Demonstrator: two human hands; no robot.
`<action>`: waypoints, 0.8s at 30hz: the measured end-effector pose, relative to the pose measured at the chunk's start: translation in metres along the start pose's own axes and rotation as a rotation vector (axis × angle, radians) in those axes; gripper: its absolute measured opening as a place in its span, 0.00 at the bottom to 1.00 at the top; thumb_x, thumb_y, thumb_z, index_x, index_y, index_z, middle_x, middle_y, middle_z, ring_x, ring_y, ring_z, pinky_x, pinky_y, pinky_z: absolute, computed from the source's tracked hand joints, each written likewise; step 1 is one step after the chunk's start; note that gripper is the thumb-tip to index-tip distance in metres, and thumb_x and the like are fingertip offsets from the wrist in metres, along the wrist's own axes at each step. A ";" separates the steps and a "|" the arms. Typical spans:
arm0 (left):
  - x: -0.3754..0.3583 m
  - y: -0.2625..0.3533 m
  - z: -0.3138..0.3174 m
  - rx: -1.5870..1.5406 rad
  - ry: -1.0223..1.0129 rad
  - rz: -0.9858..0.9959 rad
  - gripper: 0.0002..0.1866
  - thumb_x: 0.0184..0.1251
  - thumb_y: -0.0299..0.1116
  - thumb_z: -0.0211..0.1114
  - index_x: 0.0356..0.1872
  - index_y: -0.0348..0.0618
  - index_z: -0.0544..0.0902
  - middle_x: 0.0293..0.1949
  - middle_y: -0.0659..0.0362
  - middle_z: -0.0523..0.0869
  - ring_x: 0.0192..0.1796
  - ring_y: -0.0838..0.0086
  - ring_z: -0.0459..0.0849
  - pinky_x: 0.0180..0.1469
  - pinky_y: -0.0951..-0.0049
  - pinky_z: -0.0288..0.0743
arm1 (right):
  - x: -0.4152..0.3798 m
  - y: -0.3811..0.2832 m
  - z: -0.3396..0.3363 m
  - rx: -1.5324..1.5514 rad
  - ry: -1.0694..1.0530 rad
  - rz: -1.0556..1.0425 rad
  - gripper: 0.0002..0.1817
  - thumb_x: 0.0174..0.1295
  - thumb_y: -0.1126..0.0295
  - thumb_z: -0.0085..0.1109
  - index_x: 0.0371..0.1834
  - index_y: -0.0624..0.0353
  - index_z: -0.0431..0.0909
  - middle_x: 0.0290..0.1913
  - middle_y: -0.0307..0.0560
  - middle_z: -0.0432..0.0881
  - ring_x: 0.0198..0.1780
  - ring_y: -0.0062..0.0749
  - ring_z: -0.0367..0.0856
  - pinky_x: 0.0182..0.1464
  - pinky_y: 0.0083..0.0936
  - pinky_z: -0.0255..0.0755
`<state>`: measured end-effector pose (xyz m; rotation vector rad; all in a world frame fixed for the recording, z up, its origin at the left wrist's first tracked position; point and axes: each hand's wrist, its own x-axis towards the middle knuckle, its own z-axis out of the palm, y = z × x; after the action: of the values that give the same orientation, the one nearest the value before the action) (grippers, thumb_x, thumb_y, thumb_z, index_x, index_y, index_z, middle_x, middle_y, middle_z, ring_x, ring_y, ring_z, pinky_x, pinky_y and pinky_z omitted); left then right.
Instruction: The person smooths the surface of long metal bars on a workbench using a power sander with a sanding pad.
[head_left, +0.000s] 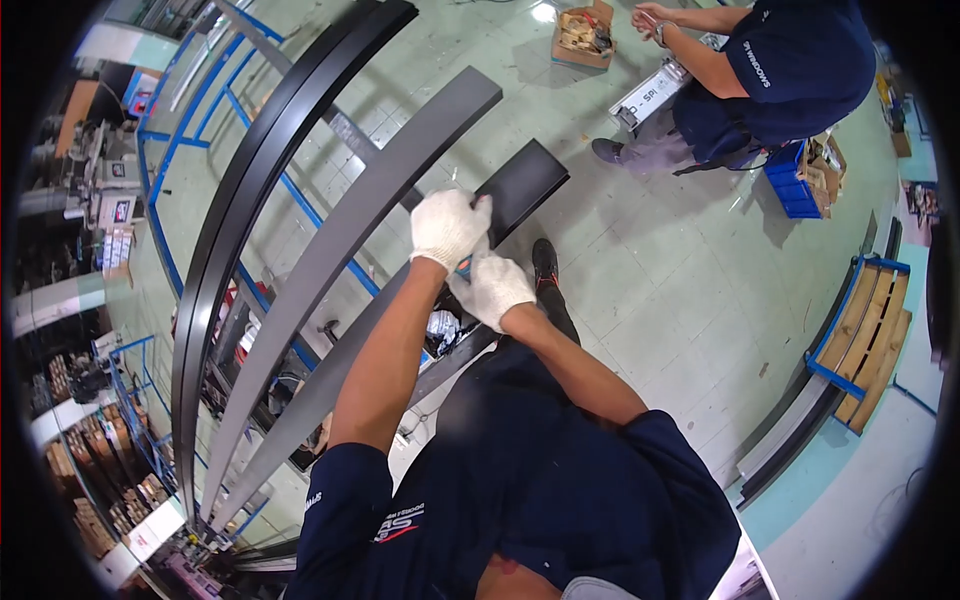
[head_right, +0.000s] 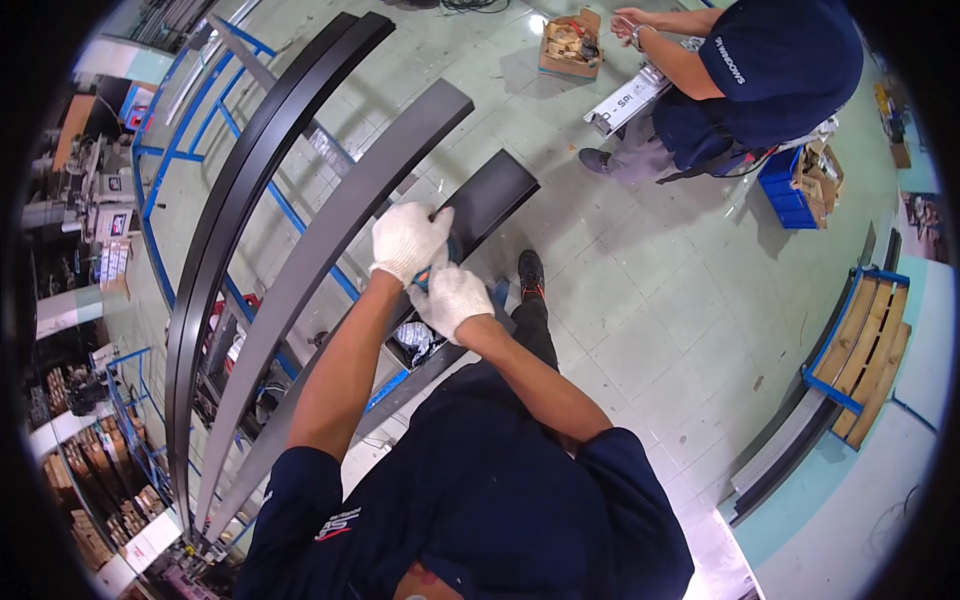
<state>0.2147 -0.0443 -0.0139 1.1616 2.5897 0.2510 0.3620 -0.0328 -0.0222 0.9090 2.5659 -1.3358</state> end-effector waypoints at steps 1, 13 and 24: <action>-0.013 -0.017 -0.001 -0.008 0.029 -0.030 0.27 0.79 0.58 0.65 0.36 0.45 0.97 0.37 0.42 0.95 0.47 0.44 0.96 0.54 0.44 0.88 | -0.004 -0.010 0.013 -0.010 -0.002 -0.018 0.41 0.75 0.49 0.70 0.70 0.81 0.72 0.48 0.76 0.93 0.51 0.72 0.95 0.57 0.60 0.89; -0.163 -0.167 -0.018 -0.033 0.154 -0.505 0.26 0.78 0.56 0.66 0.38 0.43 0.98 0.37 0.42 0.95 0.45 0.42 0.96 0.52 0.44 0.88 | -0.026 -0.090 0.130 -0.124 -0.448 -0.347 0.42 0.79 0.45 0.65 0.74 0.80 0.73 0.48 0.72 0.95 0.52 0.69 0.96 0.59 0.57 0.89; -0.065 -0.070 -0.008 -0.077 0.094 -0.318 0.28 0.79 0.58 0.65 0.36 0.43 0.97 0.37 0.41 0.95 0.45 0.40 0.95 0.52 0.42 0.87 | 0.001 -0.030 0.031 -0.113 -0.348 -0.175 0.45 0.78 0.44 0.64 0.79 0.77 0.67 0.49 0.73 0.95 0.54 0.70 0.95 0.60 0.59 0.87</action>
<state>0.2043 -0.1396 -0.0135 0.7134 2.7692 0.3369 0.3396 -0.0695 -0.0198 0.3981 2.4580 -1.2450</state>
